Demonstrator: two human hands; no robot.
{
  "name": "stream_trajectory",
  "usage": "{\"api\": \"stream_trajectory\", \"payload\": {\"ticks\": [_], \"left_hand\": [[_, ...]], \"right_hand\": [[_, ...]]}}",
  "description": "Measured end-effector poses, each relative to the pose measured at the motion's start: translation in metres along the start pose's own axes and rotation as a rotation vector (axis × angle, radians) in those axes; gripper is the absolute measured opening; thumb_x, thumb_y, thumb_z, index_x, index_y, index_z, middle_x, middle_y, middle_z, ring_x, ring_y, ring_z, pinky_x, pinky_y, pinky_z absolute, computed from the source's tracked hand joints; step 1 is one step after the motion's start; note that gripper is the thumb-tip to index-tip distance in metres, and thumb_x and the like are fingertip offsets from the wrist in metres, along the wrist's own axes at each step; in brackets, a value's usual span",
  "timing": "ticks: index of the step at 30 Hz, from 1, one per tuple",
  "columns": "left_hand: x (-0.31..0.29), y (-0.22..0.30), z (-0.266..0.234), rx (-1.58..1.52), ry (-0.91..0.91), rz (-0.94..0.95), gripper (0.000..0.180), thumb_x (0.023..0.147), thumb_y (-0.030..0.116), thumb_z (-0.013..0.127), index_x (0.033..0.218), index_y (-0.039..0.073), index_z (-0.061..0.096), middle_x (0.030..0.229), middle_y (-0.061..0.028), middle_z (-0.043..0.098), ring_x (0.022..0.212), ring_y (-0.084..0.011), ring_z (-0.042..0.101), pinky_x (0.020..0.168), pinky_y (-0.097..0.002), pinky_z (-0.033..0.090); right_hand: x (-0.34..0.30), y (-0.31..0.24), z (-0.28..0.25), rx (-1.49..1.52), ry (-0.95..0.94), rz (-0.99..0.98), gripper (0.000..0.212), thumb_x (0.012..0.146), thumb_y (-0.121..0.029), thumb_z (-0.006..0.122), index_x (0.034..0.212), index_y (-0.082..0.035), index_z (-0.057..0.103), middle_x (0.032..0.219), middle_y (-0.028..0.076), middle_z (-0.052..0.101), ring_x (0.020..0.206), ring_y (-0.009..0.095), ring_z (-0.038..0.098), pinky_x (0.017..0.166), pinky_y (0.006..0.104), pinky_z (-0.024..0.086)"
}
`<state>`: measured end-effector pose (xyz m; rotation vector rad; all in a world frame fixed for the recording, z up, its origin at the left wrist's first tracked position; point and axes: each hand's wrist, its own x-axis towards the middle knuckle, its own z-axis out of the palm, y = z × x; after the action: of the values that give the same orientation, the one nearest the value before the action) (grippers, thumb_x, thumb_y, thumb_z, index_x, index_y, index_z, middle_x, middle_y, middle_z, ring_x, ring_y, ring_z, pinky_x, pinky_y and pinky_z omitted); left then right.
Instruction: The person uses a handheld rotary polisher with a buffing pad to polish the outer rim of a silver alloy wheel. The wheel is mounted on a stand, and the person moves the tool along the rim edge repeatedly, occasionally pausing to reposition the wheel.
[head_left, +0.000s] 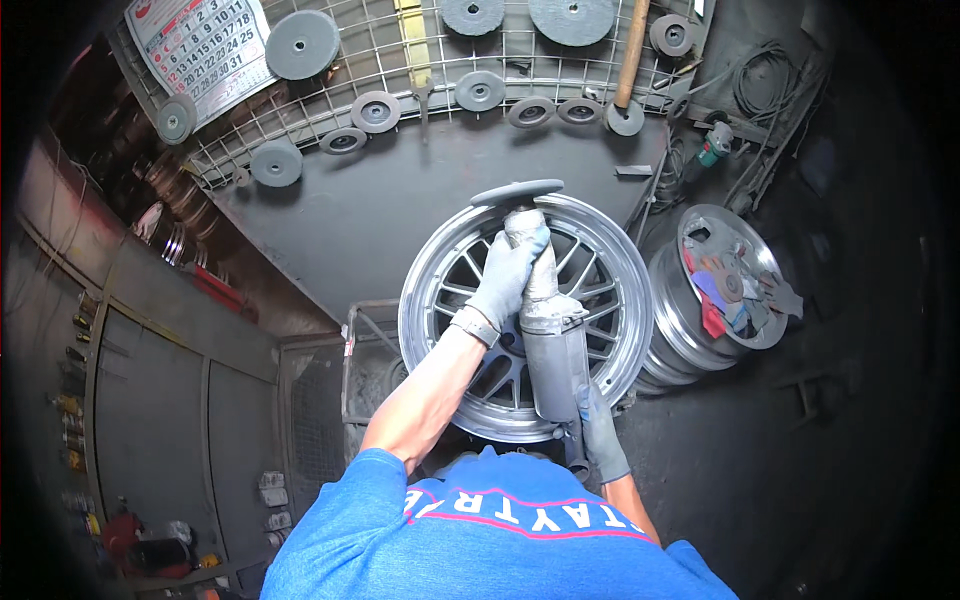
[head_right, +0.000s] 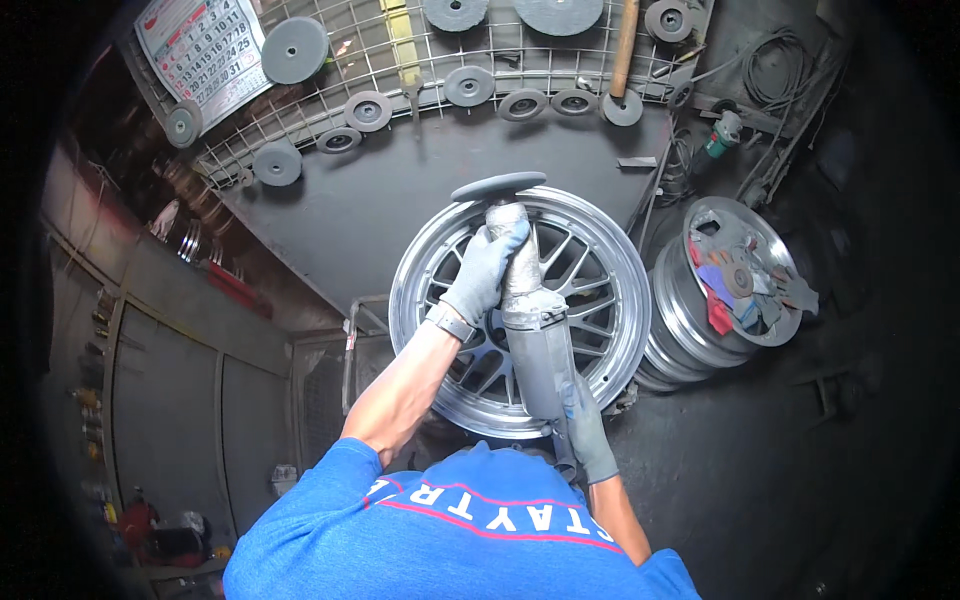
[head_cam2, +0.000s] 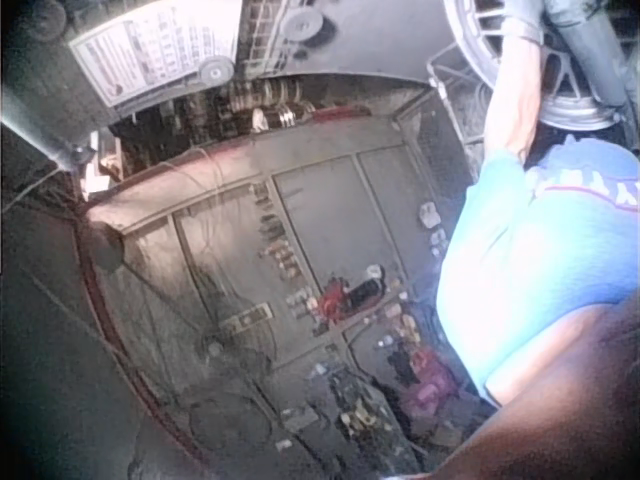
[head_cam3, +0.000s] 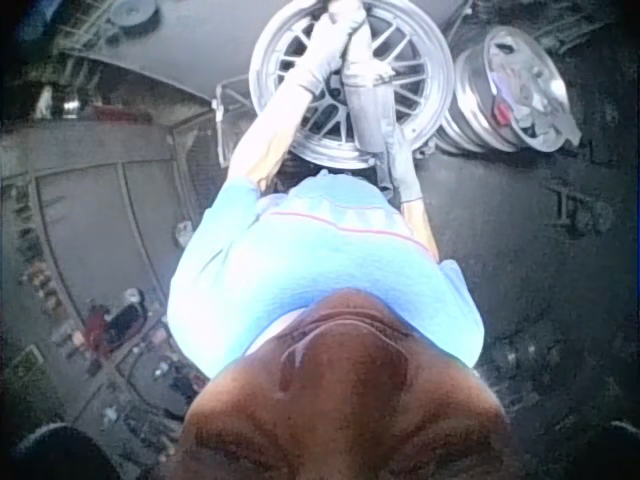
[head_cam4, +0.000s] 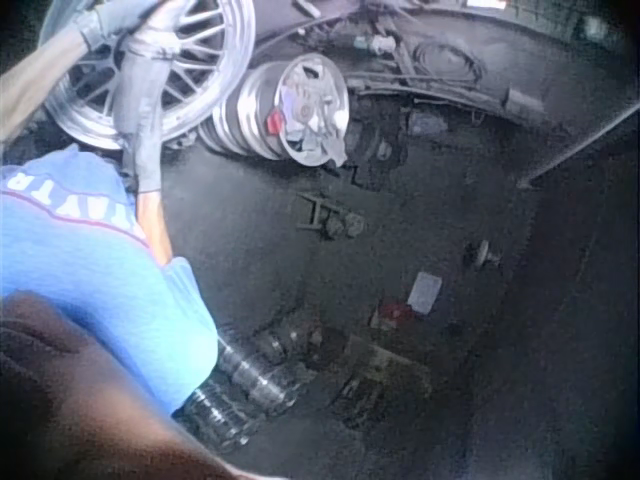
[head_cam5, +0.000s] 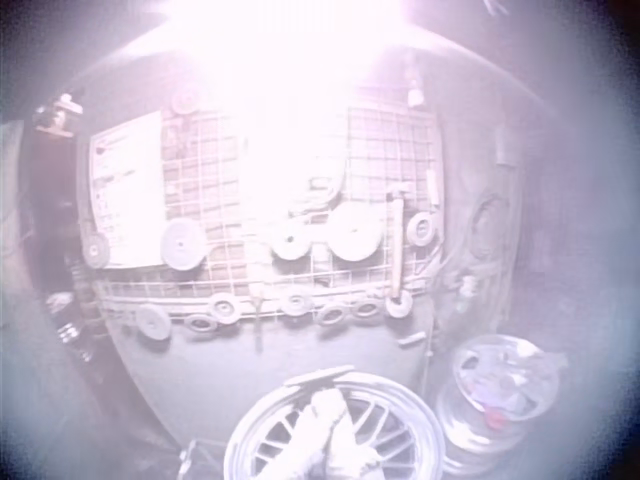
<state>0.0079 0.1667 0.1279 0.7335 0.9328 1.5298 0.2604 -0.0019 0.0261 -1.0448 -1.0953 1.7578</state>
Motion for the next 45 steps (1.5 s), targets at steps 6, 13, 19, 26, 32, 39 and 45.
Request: {"api": "stream_trajectory", "payload": {"ticks": [6,13,19,26,32,39,45], "left_hand": [[-0.006,0.003,0.002,-0.027,0.071,0.029,0.037,0.106,0.028,0.081,0.129,0.004,0.065,0.112,-0.0077,0.073,0.096,-0.018,0.075,0.082,-0.0365,0.067],[-0.037,0.01,-0.025,-0.105,0.097,0.103,0.038,0.106,0.027,0.082,0.132,0.003,0.067,0.118,-0.0071,0.075,0.107,-0.0176,0.074,0.094,-0.0342,0.063],[-0.078,-0.021,-0.078,0.145,0.211,0.433,0.039,0.109,-0.001,0.062,0.147,0.004,0.068,0.134,-0.0224,0.073,0.124,-0.0348,0.072,0.106,-0.0413,0.058],[-0.062,-0.007,-0.052,0.192,0.13,0.437,0.036,0.11,0.006,0.067,0.146,0.004,0.067,0.133,-0.0175,0.073,0.122,-0.0308,0.072,0.106,-0.0414,0.058],[-0.017,0.002,-0.009,-0.068,0.088,0.062,0.043,0.106,0.028,0.081,0.137,0.002,0.065,0.122,-0.0076,0.074,0.11,-0.0177,0.073,0.096,-0.0358,0.063],[-0.018,0.004,-0.001,-0.029,0.103,0.041,0.044,0.106,0.03,0.081,0.134,0.001,0.066,0.119,-0.0082,0.073,0.108,-0.0166,0.073,0.094,-0.0356,0.063],[-0.055,0.004,-0.04,0.121,0.191,0.254,0.03,0.114,0.021,0.068,0.136,0.001,0.07,0.124,-0.0134,0.073,0.115,-0.0233,0.073,0.099,-0.0373,0.06]], "right_hand": [[0.011,0.018,-0.022,-0.106,-0.019,-0.018,0.079,0.114,-0.061,0.057,0.162,0.001,0.049,0.139,0.014,0.065,0.118,0.021,0.062,0.1,0.0357,0.05],[0.02,-0.009,-0.025,-0.31,-0.095,-0.08,0.078,0.115,-0.051,0.062,0.165,0.006,0.046,0.161,0.022,0.058,0.151,0.029,0.053,0.127,0.041,0.04],[0.037,-0.026,-0.045,-0.578,-0.198,-0.035,0.075,0.111,-0.045,0.07,0.163,0.005,0.047,0.156,0.019,0.061,0.147,0.027,0.056,0.124,0.0405,0.042],[0.039,-0.006,-0.046,-0.454,-0.161,-0.058,0.071,0.112,-0.039,0.069,0.163,0.005,0.046,0.157,0.022,0.06,0.15,0.029,0.054,0.126,0.041,0.041],[0.024,-0.007,-0.031,-0.198,-0.07,-0.013,0.079,0.113,-0.051,0.066,0.165,0.004,0.046,0.157,0.019,0.06,0.145,0.026,0.056,0.123,0.0395,0.043],[0.019,-0.007,-0.025,-0.077,-0.054,0.057,0.084,0.112,-0.057,0.064,0.164,0.005,0.047,0.158,0.019,0.059,0.146,0.026,0.054,0.124,0.0403,0.042],[0.037,-0.012,-0.038,-0.352,-0.179,-0.056,0.078,0.113,-0.049,0.065,0.165,0.006,0.045,0.159,0.02,0.059,0.147,0.027,0.055,0.126,0.0405,0.04]]}}
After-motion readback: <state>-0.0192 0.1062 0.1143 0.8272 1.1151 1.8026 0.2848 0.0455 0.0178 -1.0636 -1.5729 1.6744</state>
